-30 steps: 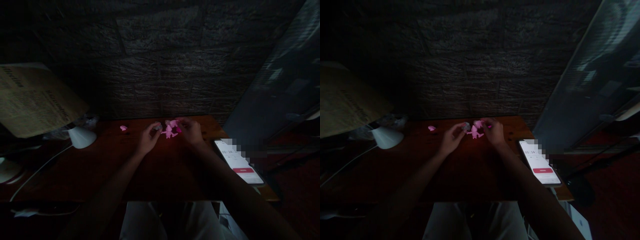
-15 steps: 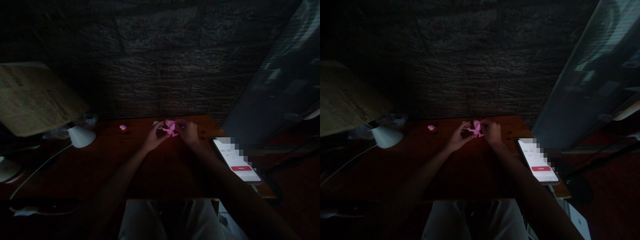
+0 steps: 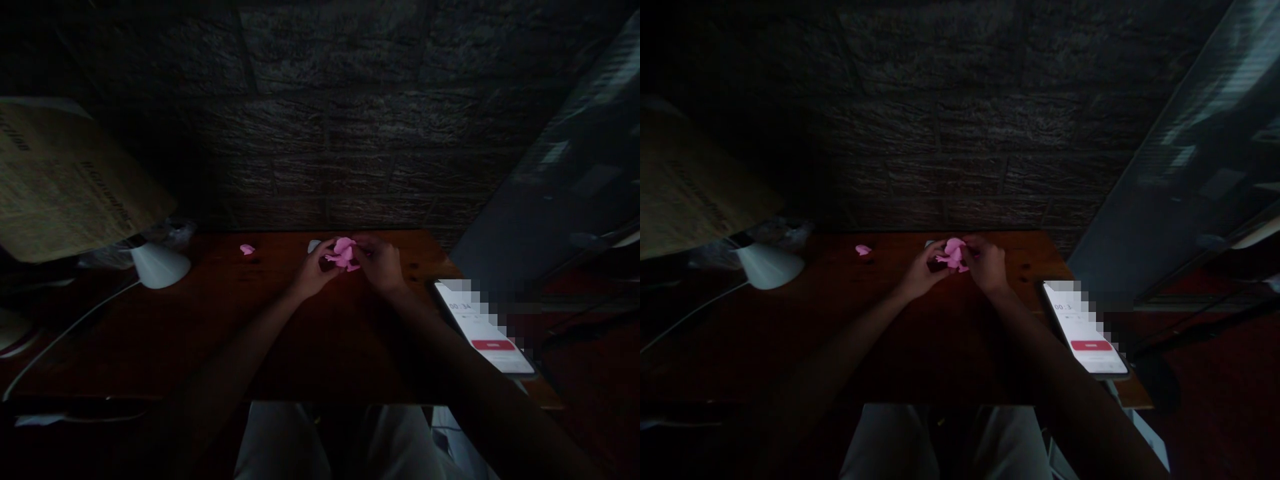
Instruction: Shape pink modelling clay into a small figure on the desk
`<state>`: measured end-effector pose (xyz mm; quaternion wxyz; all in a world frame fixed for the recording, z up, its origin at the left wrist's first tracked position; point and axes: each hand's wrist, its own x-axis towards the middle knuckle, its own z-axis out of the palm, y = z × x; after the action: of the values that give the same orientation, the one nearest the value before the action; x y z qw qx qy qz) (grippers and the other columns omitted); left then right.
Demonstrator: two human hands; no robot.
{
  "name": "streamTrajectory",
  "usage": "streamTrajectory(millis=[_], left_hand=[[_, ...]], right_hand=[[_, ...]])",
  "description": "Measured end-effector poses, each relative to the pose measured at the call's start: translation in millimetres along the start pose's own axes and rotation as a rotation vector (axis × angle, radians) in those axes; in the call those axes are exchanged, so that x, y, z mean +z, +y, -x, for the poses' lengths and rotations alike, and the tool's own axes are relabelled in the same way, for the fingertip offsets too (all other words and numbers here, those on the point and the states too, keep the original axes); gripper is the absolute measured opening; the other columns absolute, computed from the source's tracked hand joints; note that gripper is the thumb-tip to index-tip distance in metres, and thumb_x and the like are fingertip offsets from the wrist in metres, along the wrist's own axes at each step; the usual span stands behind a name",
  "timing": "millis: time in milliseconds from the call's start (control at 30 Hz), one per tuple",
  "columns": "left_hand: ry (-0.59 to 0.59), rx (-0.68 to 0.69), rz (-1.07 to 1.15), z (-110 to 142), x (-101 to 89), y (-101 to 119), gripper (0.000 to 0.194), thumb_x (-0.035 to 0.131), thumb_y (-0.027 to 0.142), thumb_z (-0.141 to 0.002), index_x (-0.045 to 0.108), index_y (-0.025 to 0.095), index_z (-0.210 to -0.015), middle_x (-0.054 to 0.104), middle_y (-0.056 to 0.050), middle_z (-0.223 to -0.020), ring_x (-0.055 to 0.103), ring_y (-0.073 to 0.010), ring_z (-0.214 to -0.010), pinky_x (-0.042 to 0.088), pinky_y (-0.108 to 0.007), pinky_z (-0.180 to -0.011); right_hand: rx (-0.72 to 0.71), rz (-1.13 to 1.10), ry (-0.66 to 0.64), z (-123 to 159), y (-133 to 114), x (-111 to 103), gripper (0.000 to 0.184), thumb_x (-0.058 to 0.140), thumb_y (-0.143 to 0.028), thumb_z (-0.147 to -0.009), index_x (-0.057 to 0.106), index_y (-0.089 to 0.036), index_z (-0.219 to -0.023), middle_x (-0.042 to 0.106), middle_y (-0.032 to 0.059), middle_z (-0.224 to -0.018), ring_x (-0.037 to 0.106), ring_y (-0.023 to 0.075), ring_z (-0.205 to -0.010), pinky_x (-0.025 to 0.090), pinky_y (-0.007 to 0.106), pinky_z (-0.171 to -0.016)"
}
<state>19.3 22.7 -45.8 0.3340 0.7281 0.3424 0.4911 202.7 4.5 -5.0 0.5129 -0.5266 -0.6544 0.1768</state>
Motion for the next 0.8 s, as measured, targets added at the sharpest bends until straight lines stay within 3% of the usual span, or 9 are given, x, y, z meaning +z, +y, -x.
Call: streamTrajectory(millis=[267,533,800], left_hand=[[0.005,-0.036,0.092,4,-5.1,7,0.058,0.08,0.017,-0.076,0.056,0.019,-0.129,0.073,-0.011,-0.113,0.071,-0.0226,-0.108,0.053,-0.042,-0.1],[0.049,-0.037,0.109,3,-6.1,8,0.049,0.081,0.016,-0.073,0.062,0.022,-0.118,0.073,-0.009,-0.112,0.071,-0.0227,-0.104,0.056,-0.042,-0.095],[0.069,-0.007,0.068,5,-6.8,15,0.029,0.08,0.022,-0.075,0.066,0.019,-0.1,0.072,-0.006,-0.104,0.07,-0.0209,-0.099,0.056,-0.038,-0.09]], right_hand=[[0.012,0.014,-0.009,-1,0,-7,0.017,0.066,-0.023,-0.086,0.079,-0.019,-0.095,0.081,0.0083,-0.097,0.077,0.0241,-0.082,0.06,0.035,-0.079],[-0.041,-0.069,-0.126,3,0,-3,0.018,0.065,-0.03,-0.089,0.08,-0.024,-0.097,0.081,0.0039,-0.1,0.077,0.0221,-0.086,0.06,0.035,-0.081],[-0.001,-0.129,-0.054,5,-1,-3,0.02,0.064,-0.033,-0.088,0.078,-0.023,-0.098,0.081,0.0062,-0.101,0.077,0.0231,-0.086,0.061,0.035,-0.078]])
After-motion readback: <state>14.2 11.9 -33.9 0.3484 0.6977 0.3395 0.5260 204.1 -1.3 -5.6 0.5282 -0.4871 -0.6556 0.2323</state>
